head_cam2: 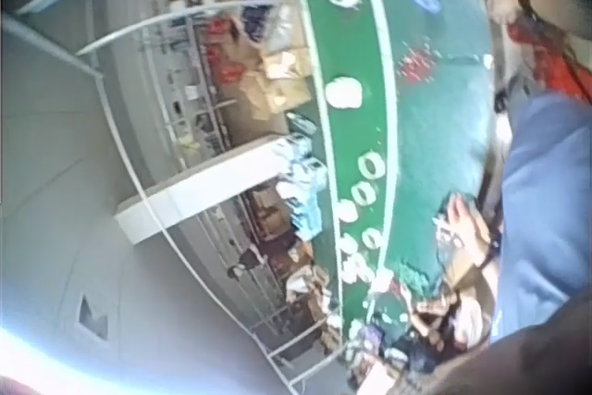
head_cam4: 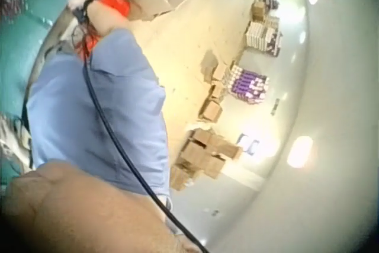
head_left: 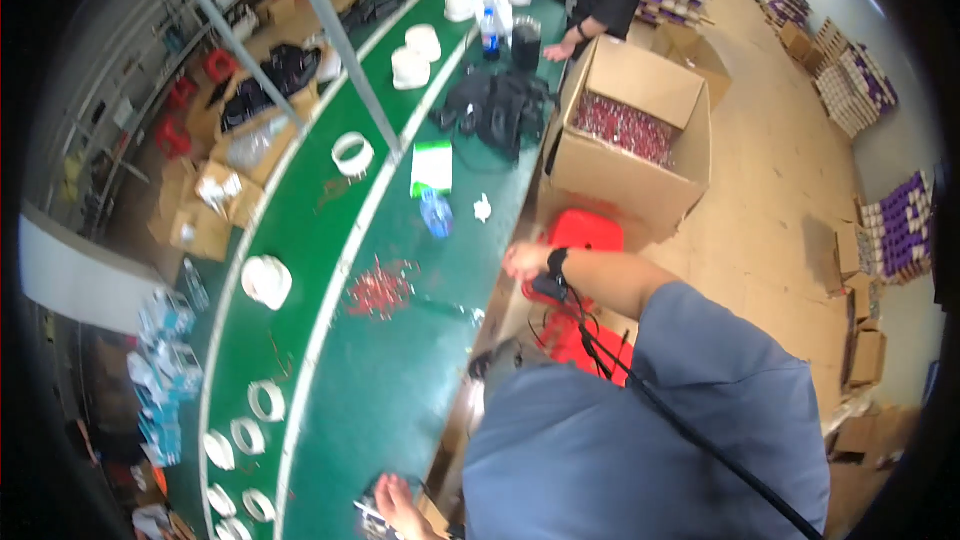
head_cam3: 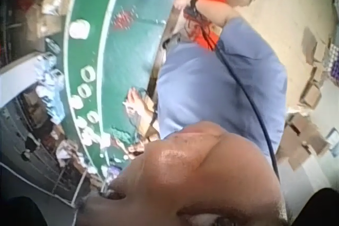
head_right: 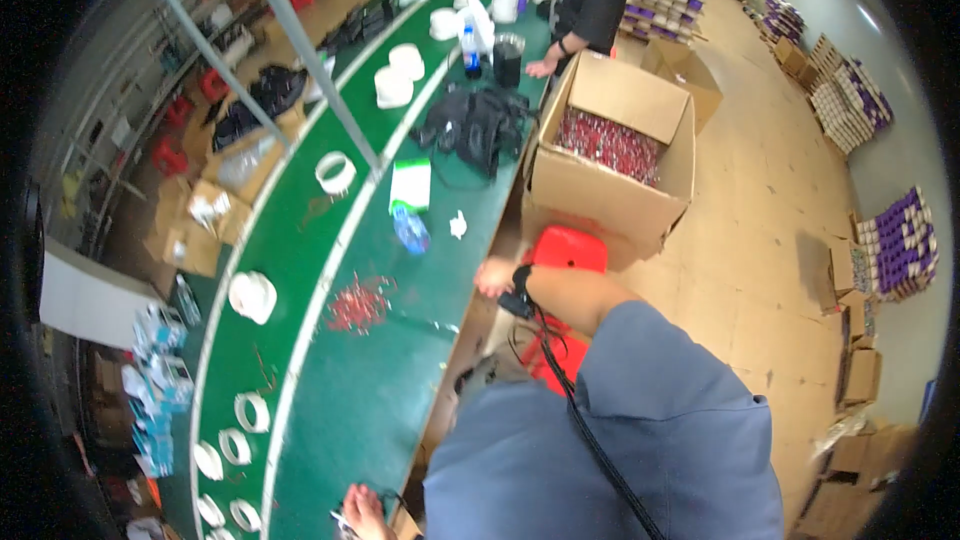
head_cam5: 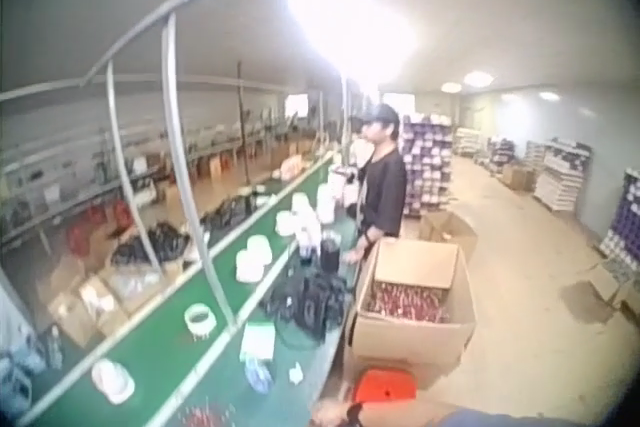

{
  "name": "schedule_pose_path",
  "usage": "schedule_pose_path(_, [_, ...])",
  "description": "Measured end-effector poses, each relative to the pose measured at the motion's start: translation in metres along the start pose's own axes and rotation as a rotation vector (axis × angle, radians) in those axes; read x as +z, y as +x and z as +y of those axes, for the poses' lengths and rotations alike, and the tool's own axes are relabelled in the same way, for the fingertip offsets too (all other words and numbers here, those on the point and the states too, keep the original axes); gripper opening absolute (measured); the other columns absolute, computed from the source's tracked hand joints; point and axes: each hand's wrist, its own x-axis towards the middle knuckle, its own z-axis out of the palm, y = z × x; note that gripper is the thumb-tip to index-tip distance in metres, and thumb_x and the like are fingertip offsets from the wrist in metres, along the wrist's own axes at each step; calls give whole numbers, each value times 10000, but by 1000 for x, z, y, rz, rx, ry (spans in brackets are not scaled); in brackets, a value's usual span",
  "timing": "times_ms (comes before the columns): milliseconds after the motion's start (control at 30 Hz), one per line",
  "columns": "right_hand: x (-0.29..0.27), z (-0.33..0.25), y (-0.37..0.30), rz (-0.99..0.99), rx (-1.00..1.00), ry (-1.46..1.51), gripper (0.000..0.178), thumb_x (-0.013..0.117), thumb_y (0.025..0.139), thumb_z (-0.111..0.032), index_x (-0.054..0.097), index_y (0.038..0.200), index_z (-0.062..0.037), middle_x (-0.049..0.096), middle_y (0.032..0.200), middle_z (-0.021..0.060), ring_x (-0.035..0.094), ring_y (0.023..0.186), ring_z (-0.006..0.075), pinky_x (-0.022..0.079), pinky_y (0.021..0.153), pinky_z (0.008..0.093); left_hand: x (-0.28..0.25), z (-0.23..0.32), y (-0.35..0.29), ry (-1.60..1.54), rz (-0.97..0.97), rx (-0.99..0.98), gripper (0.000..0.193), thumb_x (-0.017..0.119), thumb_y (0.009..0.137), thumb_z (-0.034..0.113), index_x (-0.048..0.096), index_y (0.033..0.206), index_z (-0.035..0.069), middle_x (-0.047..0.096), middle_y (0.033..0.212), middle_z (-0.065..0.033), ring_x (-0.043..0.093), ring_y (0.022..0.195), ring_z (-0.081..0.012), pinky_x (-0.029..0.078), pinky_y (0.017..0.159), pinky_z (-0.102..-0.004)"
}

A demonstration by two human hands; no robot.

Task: Organizing and assembling plastic rings and wires on a conveyor belt in a factory setting.

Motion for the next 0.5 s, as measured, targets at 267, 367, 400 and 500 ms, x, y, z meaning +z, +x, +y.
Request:
schedule_pose_path(267, [76, -91, -33, 164, 37, -457, 141, 564, 783, -224, 644, 821, -114, 605, 651, -2, 538, 483, 120, 399, 378, 286, -9, -19, 15, -62, 4, 75, 334, 555, 942, 128, 509, 1239, -17, 626, 1144, -197, 619, 1011, -263, 519, 851, -331])
schedule_pose_path(367, [102, -120, -42, 20, 47, -653, 136, 553, 779, -208, 646, 814, -114, 604, 663, 5, 553, 540, 132, 426, 437, 298, -12, -16, 13, -58, 30, 87, 327, 549, 945, 129, 511, 1234, -20, 631, 1127, -189, 620, 992, -259, 519, 848, -331])
schedule_pose_path(400, [114, -124, -41, 45, 30, -629, 135, 557, 774, -206, 643, 799, -105, 608, 671, 14, 560, 552, 147, 434, 451, 313, -11, -11, 7, -21, 55, 107, 326, 551, 945, 147, 524, 1222, -22, 636, 1110, -182, 620, 977, -256, 519, 836, -328])
schedule_pose_path(500, [144, -137, -28, -83, 30, -779, 141, 540, 766, -213, 635, 737, -112, 602, 644, 15, 555, 549, 141, 437, 453, 311, -9, 17, -20, 168, 145, 150, 346, 563, 938, 231, 578, 1161, -33, 637, 1085, -166, 614, 939, -255, 509, 774, -320])
